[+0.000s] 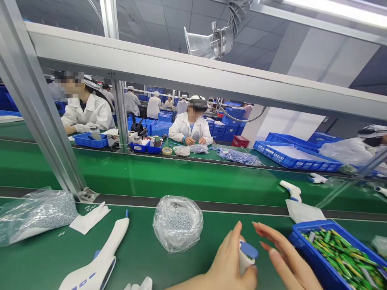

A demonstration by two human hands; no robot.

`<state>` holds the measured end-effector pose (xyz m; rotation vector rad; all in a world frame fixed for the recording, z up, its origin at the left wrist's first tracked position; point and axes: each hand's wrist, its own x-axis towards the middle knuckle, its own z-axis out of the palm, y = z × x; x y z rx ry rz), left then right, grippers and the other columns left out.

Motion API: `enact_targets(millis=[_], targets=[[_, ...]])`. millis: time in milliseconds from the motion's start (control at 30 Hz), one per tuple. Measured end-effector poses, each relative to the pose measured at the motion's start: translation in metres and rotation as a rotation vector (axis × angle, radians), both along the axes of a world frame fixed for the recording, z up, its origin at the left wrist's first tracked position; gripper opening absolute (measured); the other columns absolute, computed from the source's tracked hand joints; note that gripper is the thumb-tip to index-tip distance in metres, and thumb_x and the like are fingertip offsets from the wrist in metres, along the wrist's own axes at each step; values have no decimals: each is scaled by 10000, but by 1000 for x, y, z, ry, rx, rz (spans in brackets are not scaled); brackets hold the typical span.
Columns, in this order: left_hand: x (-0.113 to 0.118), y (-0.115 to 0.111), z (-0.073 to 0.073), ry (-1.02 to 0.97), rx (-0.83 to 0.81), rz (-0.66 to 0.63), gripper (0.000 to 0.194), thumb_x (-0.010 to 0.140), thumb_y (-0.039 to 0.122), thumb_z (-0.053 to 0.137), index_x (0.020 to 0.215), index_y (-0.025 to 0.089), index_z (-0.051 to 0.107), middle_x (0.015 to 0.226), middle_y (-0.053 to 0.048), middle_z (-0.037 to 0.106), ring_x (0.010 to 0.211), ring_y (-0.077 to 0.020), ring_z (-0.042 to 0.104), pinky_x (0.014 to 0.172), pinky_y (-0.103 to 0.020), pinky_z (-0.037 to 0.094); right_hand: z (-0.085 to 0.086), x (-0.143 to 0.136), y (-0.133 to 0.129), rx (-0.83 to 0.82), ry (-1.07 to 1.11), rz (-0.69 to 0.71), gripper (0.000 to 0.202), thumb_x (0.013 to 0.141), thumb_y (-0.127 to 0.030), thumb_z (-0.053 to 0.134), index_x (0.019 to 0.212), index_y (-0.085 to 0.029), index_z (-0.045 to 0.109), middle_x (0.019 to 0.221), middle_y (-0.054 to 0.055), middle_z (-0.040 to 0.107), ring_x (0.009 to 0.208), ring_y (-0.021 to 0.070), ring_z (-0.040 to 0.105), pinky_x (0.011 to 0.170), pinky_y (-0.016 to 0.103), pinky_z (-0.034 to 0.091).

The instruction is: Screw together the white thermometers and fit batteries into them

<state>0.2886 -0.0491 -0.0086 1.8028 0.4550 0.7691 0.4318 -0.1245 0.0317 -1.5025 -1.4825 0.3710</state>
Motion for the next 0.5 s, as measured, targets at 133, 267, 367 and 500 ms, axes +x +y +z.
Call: enact_targets(millis=[133, 267, 367, 500], targets=[[-1, -1, 2, 23, -8, 10, 769, 677, 206, 483, 1378, 46, 210, 1357, -185, 379, 1272, -267, 348, 1079, -417, 274, -24, -13, 7, -327, 665, 55, 601, 884, -664, 376, 1271, -210, 442, 1275, 93, 443, 1172, 236, 420, 913, 324, 448], [0, -2, 0, 7, 10, 16, 752, 679, 208, 470, 1377, 59, 232, 1261, -173, 482, 1193, -256, 443, 1055, -427, 309, -24, -28, 10, -474, 839, 169, 622, 800, -656, 539, 1219, -196, 516, 1107, 105, 556, 1079, 283, 498, 913, 398, 435], [2, -5, -4, 12, 28, 7, 769, 665, 208, 475, 1378, 53, 233, 1305, -186, 448, 1218, -282, 416, 1049, -459, 299, -16, -23, 4, -549, 923, 238, 542, 776, -584, 610, 1178, -224, 556, 1045, 85, 581, 1052, 274, 518, 931, 406, 408], [2, -9, -2, 56, 23, -43, 826, 643, 184, 468, 1405, 70, 170, 1338, -182, 421, 1253, -308, 372, 1054, -508, 252, -16, -8, 0, -599, 1085, 445, 435, 776, -443, 675, 1167, -291, 560, 1066, 37, 575, 1104, 232, 483, 1000, 384, 319]])
